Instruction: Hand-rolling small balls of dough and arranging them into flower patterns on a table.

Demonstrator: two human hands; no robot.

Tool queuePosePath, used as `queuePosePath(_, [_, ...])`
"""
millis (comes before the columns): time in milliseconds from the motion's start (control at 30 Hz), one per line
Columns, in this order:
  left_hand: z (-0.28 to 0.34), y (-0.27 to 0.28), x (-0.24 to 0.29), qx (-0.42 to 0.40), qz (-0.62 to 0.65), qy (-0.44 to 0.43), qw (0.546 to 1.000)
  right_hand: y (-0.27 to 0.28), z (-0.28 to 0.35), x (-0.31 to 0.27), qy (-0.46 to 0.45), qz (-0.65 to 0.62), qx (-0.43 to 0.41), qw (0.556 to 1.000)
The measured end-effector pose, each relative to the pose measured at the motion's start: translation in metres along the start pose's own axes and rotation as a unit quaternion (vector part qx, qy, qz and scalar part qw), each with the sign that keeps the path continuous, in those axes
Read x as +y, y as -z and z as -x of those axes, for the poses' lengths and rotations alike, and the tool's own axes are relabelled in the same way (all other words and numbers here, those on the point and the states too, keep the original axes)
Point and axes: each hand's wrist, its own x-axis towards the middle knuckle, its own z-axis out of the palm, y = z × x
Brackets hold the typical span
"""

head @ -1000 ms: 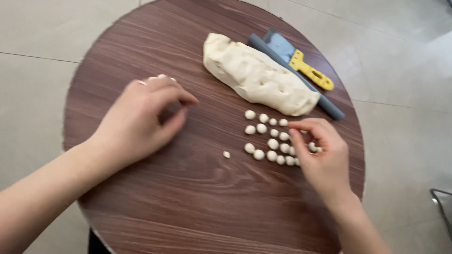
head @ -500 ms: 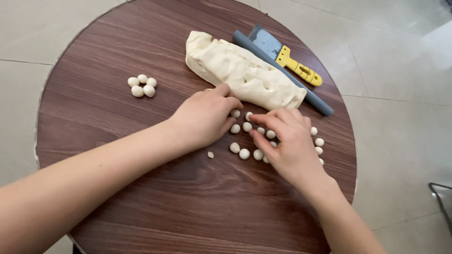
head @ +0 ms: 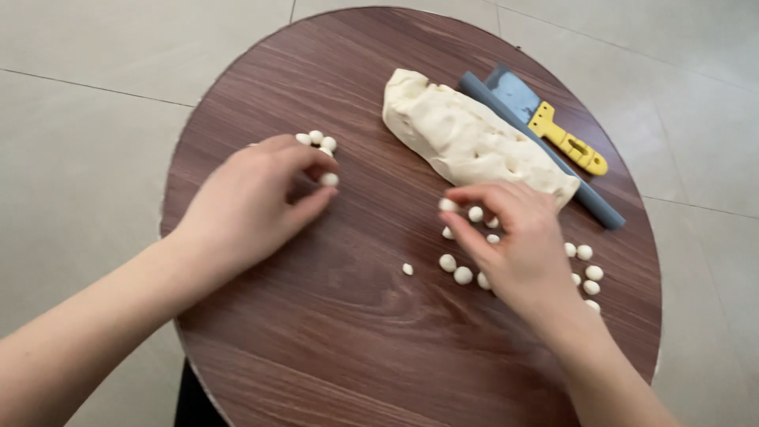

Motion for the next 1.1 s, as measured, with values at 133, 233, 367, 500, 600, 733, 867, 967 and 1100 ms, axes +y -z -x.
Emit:
queuePosePath(133, [-0.001, -0.002, -0.004, 0.018, -0.019, 0.011, 1.000, -0.031, -0.025, -0.010, 0.028, -0.038, 0.000, 0.999])
queuePosePath(233, [-0.017, -0.017, -0.010, 0.040, -0.092, -0.070, 0.992, -0.044, -0.040, -0.014, 0.015, -0.020, -0.006, 1.000])
queuePosePath(367, [-0.038, -0.040, -0.020, 0.046, -0.148, -0.070, 0.985, -0.061, -0.049, -0.002, -0.022, 0.018, -0.046, 0.999])
queuePosePath(500, [-0.040, -0.048, -0.017, 0.043, -0.122, -0.041, 0.991, -0.072, -0.050, 0.008, -0.053, 0.020, -0.070, 0.996])
queuePosePath(600, [-0.033, -0.042, -0.011, 0.062, -0.081, -0.028, 0.994, -0.077, -0.050, 0.008, -0.051, 0.019, -0.079, 0.995])
queuePosePath(733, [-0.035, -0.053, -0.022, 0.074, -0.066, -0.030, 0.995, -0.077, -0.052, 0.006, -0.045, 0.022, -0.069, 0.996])
queuePosePath(867, [-0.037, -0.055, -0.026, 0.073, -0.054, -0.037, 0.995, -0.079, -0.055, 0.007, -0.021, -0.001, -0.059, 0.998])
queuePosePath(967, [-0.034, -0.049, -0.023, 0.074, -0.053, -0.044, 0.995, -0.081, -0.056, 0.007, -0.017, -0.010, -0.062, 0.998])
queuePosePath(1100, [-0.031, -0.047, -0.021, 0.077, -0.042, -0.054, 0.995, -0.080, -0.055, 0.002, -0.029, -0.029, -0.041, 0.998])
